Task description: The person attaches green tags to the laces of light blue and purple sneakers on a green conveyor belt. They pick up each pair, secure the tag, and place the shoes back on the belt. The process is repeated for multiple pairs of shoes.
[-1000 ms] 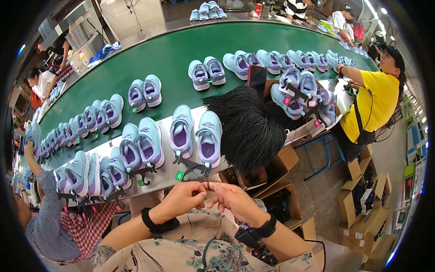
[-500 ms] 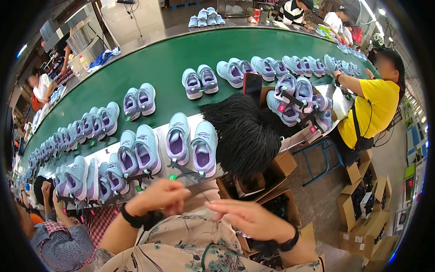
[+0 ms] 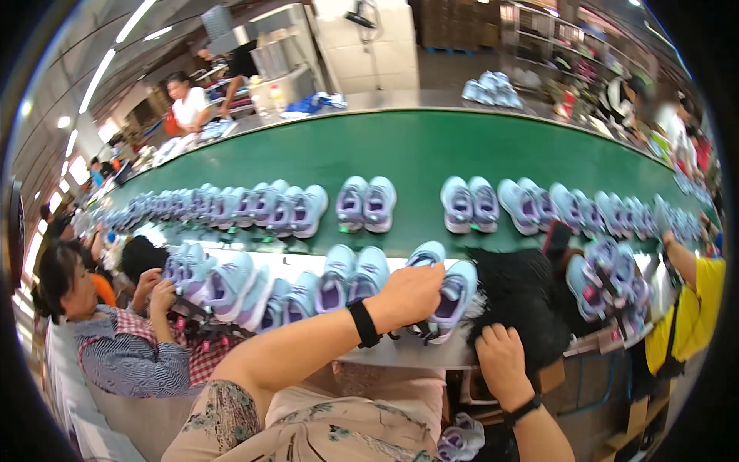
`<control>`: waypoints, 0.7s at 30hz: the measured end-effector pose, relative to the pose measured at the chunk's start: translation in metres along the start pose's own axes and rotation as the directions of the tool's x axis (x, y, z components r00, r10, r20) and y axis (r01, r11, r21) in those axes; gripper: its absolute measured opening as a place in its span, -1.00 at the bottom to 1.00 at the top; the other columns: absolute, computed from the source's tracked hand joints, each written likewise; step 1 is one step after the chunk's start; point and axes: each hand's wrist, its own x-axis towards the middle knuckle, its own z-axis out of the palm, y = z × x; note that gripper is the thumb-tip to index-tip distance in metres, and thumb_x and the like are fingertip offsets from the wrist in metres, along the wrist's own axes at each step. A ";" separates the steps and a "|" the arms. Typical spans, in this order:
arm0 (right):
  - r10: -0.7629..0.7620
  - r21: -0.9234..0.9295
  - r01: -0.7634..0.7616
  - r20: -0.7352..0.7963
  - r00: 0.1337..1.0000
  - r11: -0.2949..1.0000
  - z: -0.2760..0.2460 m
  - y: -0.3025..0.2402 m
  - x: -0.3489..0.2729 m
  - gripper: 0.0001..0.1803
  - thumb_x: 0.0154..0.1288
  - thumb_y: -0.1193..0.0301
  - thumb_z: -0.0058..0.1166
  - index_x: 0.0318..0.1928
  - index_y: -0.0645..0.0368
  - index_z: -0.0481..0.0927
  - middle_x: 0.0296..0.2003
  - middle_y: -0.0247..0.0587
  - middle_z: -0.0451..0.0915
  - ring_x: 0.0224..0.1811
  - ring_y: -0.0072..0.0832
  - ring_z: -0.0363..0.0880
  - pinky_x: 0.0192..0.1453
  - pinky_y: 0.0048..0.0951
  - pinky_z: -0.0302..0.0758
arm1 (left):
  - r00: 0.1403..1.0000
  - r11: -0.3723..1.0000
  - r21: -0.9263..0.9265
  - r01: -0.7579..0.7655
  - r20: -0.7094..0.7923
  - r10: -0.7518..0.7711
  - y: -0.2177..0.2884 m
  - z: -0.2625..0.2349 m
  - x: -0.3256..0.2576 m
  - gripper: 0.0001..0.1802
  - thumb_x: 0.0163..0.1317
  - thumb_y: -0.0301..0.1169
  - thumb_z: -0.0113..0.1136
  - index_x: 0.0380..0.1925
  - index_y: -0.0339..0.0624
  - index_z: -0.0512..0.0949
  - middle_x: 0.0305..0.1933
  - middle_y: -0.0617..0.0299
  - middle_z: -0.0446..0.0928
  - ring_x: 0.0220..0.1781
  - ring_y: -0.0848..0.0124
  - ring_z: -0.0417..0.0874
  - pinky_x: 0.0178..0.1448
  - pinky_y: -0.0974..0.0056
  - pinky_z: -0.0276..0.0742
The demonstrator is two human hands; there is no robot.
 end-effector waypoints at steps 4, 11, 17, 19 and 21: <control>0.004 0.326 0.002 -0.016 1.000 0.945 -0.021 -0.028 -0.009 -0.92 -0.05 0.40 0.07 -0.52 0.10 0.47 -0.53 -0.23 0.45 -0.44 -0.26 0.45 -0.35 -0.24 0.35 | 0.968 0.977 0.019 0.212 0.132 -0.212 -0.034 -0.105 0.041 -0.73 0.00 -0.42 0.09 -0.27 -0.30 0.46 -0.29 -0.18 0.59 -0.18 -0.13 0.61 -0.08 -0.08 0.51; -0.251 0.822 -0.538 0.490 0.835 -0.188 -0.023 -0.095 -0.002 -0.94 0.31 0.49 0.08 -0.29 0.23 0.52 -0.46 -0.45 0.47 -0.42 -0.70 0.39 -0.34 -0.61 0.37 | 0.909 0.852 0.363 0.378 0.028 -0.415 -0.210 -0.235 0.036 -0.66 0.01 -0.35 0.15 -0.17 -0.19 0.56 -0.16 -0.10 0.61 -0.07 -0.02 0.61 0.03 0.02 0.50; -0.252 0.766 -0.641 0.612 0.750 -0.044 0.049 -0.108 -0.032 -0.94 0.34 0.53 0.03 -0.20 0.24 0.50 -0.35 -0.41 0.48 -0.28 -0.66 0.43 -0.16 -0.60 0.40 | 0.817 0.662 0.526 0.535 -0.122 -0.564 -0.349 -0.269 0.010 -0.62 0.05 -0.39 0.12 -0.06 -0.10 0.52 -0.08 -0.04 0.60 0.01 0.02 0.60 0.06 0.01 0.49; -0.242 0.705 -0.704 0.672 0.700 -0.080 0.070 -0.107 -0.046 -0.89 0.37 0.54 -0.06 -0.18 0.25 0.53 -0.32 -0.40 0.50 -0.25 -0.65 0.46 -0.11 -0.60 0.42 | 0.773 0.626 0.479 0.615 -0.211 -0.598 -0.385 -0.280 0.006 -0.62 0.07 -0.37 0.12 -0.05 -0.08 0.52 -0.09 -0.02 0.61 0.00 0.03 0.60 0.06 0.00 0.49; -0.247 0.708 -0.705 0.676 0.694 -0.044 0.064 -0.098 -0.044 -0.85 0.38 0.47 -0.07 -0.18 0.24 0.55 -0.30 -0.38 0.52 -0.26 -0.64 0.46 -0.12 -0.59 0.42 | 0.854 0.683 0.533 0.499 -0.434 -0.286 -0.411 -0.292 -0.008 -0.64 0.07 -0.32 0.20 -0.09 -0.09 0.51 -0.22 0.01 0.61 -0.12 0.03 0.61 -0.03 0.06 0.51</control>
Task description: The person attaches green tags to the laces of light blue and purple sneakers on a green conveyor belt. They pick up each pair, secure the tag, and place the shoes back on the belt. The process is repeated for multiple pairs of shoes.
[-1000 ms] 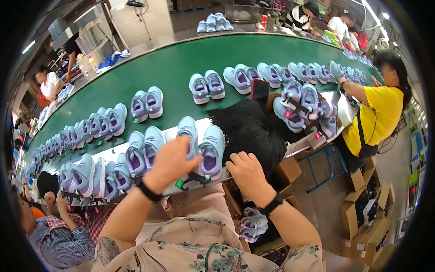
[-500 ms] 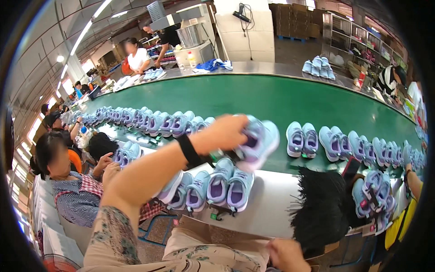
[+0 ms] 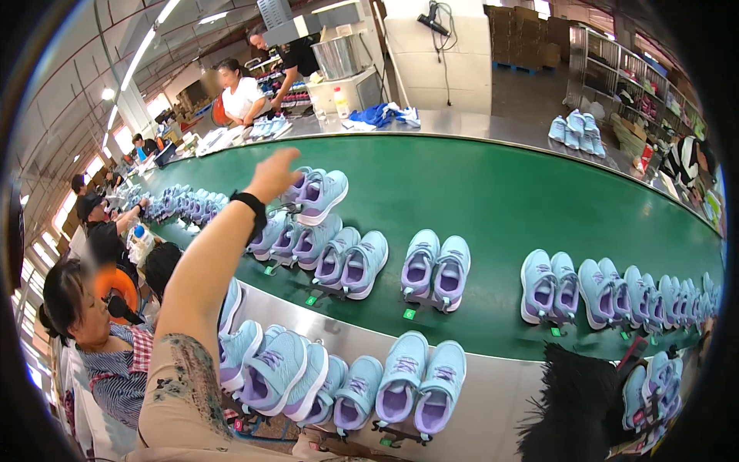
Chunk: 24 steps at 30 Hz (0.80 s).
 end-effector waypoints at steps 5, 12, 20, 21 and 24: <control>0.348 0.088 -0.339 -0.121 0.930 0.937 0.004 -0.051 0.001 -0.71 0.36 0.26 -0.07 -0.22 0.18 0.63 -0.38 -0.38 0.54 -0.31 -0.60 0.46 -0.18 -0.58 0.37 | 0.629 0.988 -0.105 0.117 0.778 0.008 -0.030 -0.005 -0.041 -0.64 0.13 -0.08 0.26 -0.24 -0.11 0.62 -0.29 0.12 0.65 -0.28 0.23 0.66 -0.23 0.17 0.55; 0.271 0.011 -0.271 -0.091 0.958 0.962 -0.003 -0.023 0.012 -0.76 0.36 0.31 -0.06 -0.24 0.15 0.64 -0.42 -0.41 0.55 -0.35 -0.60 0.42 -0.23 -0.56 0.34 | 0.473 0.996 0.085 0.023 0.877 -0.086 -0.035 0.050 -0.119 -0.28 0.10 0.12 0.18 0.28 0.24 0.36 0.30 -0.26 0.19 0.20 -0.20 0.43 0.29 0.01 0.36; 0.317 0.150 -0.298 -0.129 0.940 0.943 0.003 -0.025 -0.011 -0.80 0.35 0.37 -0.05 -0.25 0.16 0.63 -0.42 -0.41 0.55 -0.36 -0.61 0.41 -0.23 -0.54 0.34 | 0.316 0.928 -0.059 0.368 0.946 -0.066 -0.017 0.002 -0.098 -0.36 0.17 0.14 0.10 -0.01 -0.18 0.54 -0.22 -0.09 0.62 -0.10 0.08 0.63 0.05 0.04 0.48; 0.320 0.222 -0.286 -0.137 0.937 0.932 0.003 -0.020 -0.016 -0.80 0.35 0.37 -0.05 -0.25 0.16 0.63 -0.42 -0.40 0.55 -0.36 -0.61 0.41 -0.23 -0.54 0.34 | 0.119 0.764 0.031 0.644 0.983 -0.140 0.000 -0.041 -0.086 -0.37 0.17 0.14 0.10 -0.07 -0.22 0.56 -0.30 -0.02 0.64 -0.20 0.15 0.66 -0.04 0.07 0.52; 0.005 -0.187 -0.023 -0.096 0.995 0.982 -0.007 -0.071 -0.028 -0.91 0.25 0.55 0.04 -0.27 0.25 0.59 -0.45 -0.37 0.53 -0.41 -0.66 0.41 -0.32 -0.56 0.37 | 0.482 0.998 0.044 0.034 0.875 -0.055 -0.022 -0.112 -0.077 -0.50 0.17 0.02 0.17 -0.21 -0.22 0.62 -0.36 0.15 0.65 -0.34 0.36 0.63 -0.25 0.23 0.52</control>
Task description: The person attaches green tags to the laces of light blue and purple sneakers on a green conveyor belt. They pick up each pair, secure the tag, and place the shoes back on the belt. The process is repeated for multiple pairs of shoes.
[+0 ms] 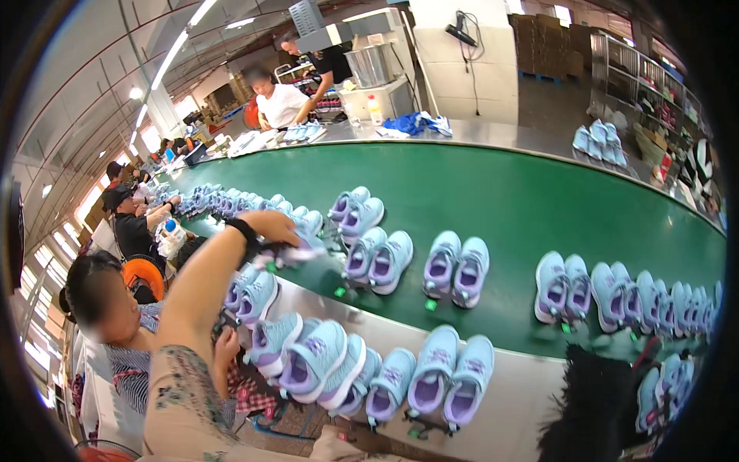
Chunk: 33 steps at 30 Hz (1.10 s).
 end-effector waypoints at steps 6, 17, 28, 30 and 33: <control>-0.016 0.022 0.019 -0.120 0.993 1.000 -0.002 -0.040 -0.039 -0.92 0.21 0.51 0.13 -0.35 0.30 0.59 -0.63 -0.32 0.52 -0.60 -0.68 0.40 -0.51 -0.55 0.35 | 0.968 0.853 -0.489 -0.181 -0.242 0.067 0.077 -0.071 -0.102 -0.61 0.27 -0.07 0.15 -0.22 -0.20 0.58 -0.39 0.32 0.50 -0.35 0.53 0.47 -0.23 0.35 0.51; -0.209 -0.089 0.196 -0.172 0.963 0.977 0.005 -0.014 -0.076 -0.80 0.22 0.34 0.20 -0.26 0.22 0.63 -0.52 -0.19 0.62 -0.51 -0.48 0.57 -0.37 -0.49 0.48 | 0.666 0.336 -0.766 -0.548 -0.156 0.729 0.397 0.000 -0.100 -0.75 0.34 -0.28 0.14 -0.21 -0.28 0.53 -0.30 0.33 0.53 -0.32 0.57 0.55 -0.25 0.42 0.56; -0.232 -0.073 0.222 -0.388 0.892 0.972 0.016 0.017 -0.099 -0.83 0.19 0.42 0.19 -0.27 0.27 0.63 -0.48 -0.22 0.65 -0.46 -0.57 0.60 -0.33 -0.53 0.52 | 0.603 0.607 -0.037 -0.794 -0.176 0.778 0.478 0.142 -0.097 -0.64 0.16 -0.13 0.19 -0.14 -0.10 0.57 -0.22 -0.27 0.44 -0.18 -0.18 0.54 -0.04 -0.02 0.50; -0.200 0.023 0.255 -0.551 0.810 0.967 0.012 0.030 -0.085 -0.87 0.18 0.45 0.18 -0.30 0.27 0.61 -0.51 -0.22 0.62 -0.50 -0.57 0.56 -0.38 -0.54 0.48 | 0.623 0.608 -0.154 -0.779 -0.089 0.777 0.465 0.174 -0.107 -0.59 0.10 -0.18 0.25 -0.08 -0.14 0.56 -0.17 -0.24 0.45 -0.12 -0.16 0.55 0.01 0.00 0.48; -0.156 0.013 0.236 -0.712 0.685 0.972 -0.008 0.018 -0.071 -0.90 0.16 0.48 0.18 -0.34 0.25 0.59 -0.52 -0.17 0.61 -0.54 -0.51 0.54 -0.40 -0.51 0.46 | 0.555 0.484 -0.277 -0.830 -0.502 0.664 0.443 0.192 -0.120 -0.61 0.15 -0.27 0.22 -0.04 -0.19 0.52 -0.10 -0.08 0.50 -0.17 -0.02 0.58 -0.07 0.09 0.50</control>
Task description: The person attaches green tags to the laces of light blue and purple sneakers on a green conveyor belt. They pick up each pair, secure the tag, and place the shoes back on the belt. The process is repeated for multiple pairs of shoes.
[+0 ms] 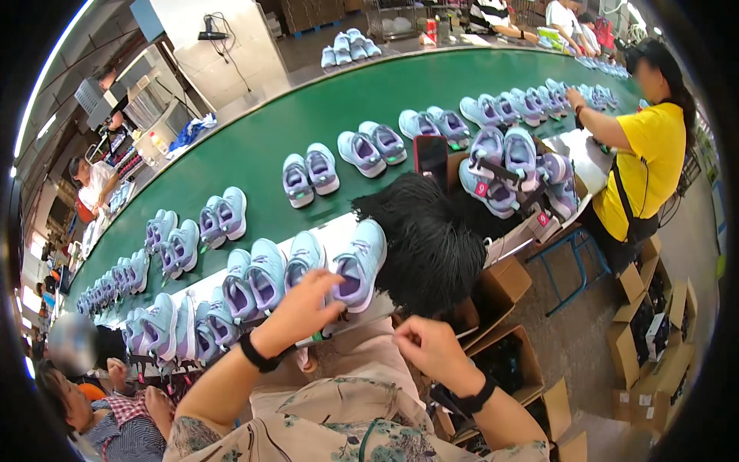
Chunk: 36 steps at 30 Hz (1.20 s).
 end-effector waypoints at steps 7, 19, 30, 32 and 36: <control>-0.232 -0.169 0.206 -0.154 0.961 0.964 0.034 0.001 0.032 -0.94 0.09 0.52 0.13 -0.40 0.21 0.52 -0.48 -0.14 0.57 -0.48 -0.22 0.58 -0.41 -0.34 0.49 | 0.975 0.964 -0.151 0.221 0.019 -0.221 0.015 0.014 -0.040 -0.69 0.17 -0.43 0.14 -0.07 -0.29 0.52 -0.31 -0.05 0.57 -0.41 0.16 0.59 -0.28 0.18 0.47; -0.370 -0.420 0.269 -0.178 0.912 0.866 0.049 0.002 0.044 -0.92 0.08 0.53 0.10 -0.43 0.18 0.45 -0.48 -0.12 0.54 -0.44 -0.14 0.57 -0.39 -0.21 0.49 | 0.924 0.920 -0.151 0.362 0.192 -0.332 0.011 0.003 -0.021 -0.70 0.23 -0.37 0.02 -0.10 -0.30 0.53 -0.53 0.08 0.54 -0.57 0.32 0.54 -0.39 0.24 0.43; -0.347 -0.360 0.270 -0.169 0.923 0.893 0.064 -0.002 0.051 -0.92 0.08 0.54 0.12 -0.38 0.18 0.50 -0.45 -0.13 0.56 -0.44 -0.17 0.57 -0.38 -0.28 0.49 | 0.881 0.821 -0.319 0.474 0.164 -0.444 0.016 0.017 -0.020 -0.79 0.30 -0.36 0.08 -0.25 -0.30 0.58 -0.58 0.22 0.53 -0.67 0.47 0.56 -0.55 0.35 0.38; -0.391 -0.328 0.312 -0.213 0.895 0.892 0.062 -0.007 0.049 -0.85 0.04 0.59 0.14 -0.32 0.17 0.58 -0.41 -0.16 0.58 -0.47 -0.23 0.57 -0.39 -0.38 0.50 | 0.950 0.927 -0.223 0.300 -0.014 -0.311 0.011 0.022 -0.027 -0.84 0.27 -0.42 0.11 -0.27 -0.29 0.58 -0.56 0.21 0.53 -0.66 0.48 0.53 -0.55 0.36 0.37; -0.381 -0.072 0.375 -0.208 0.901 0.924 0.061 -0.036 0.042 -0.83 0.16 0.57 0.15 -0.19 0.19 0.58 -0.30 -0.26 0.61 -0.41 -0.43 0.59 -0.26 -0.46 0.52 | 0.947 0.959 -0.274 -0.073 -0.322 -0.020 0.019 0.000 -0.038 -0.90 0.20 -0.53 0.16 -0.30 -0.29 0.59 -0.50 0.19 0.52 -0.66 0.48 0.47 -0.57 0.39 0.33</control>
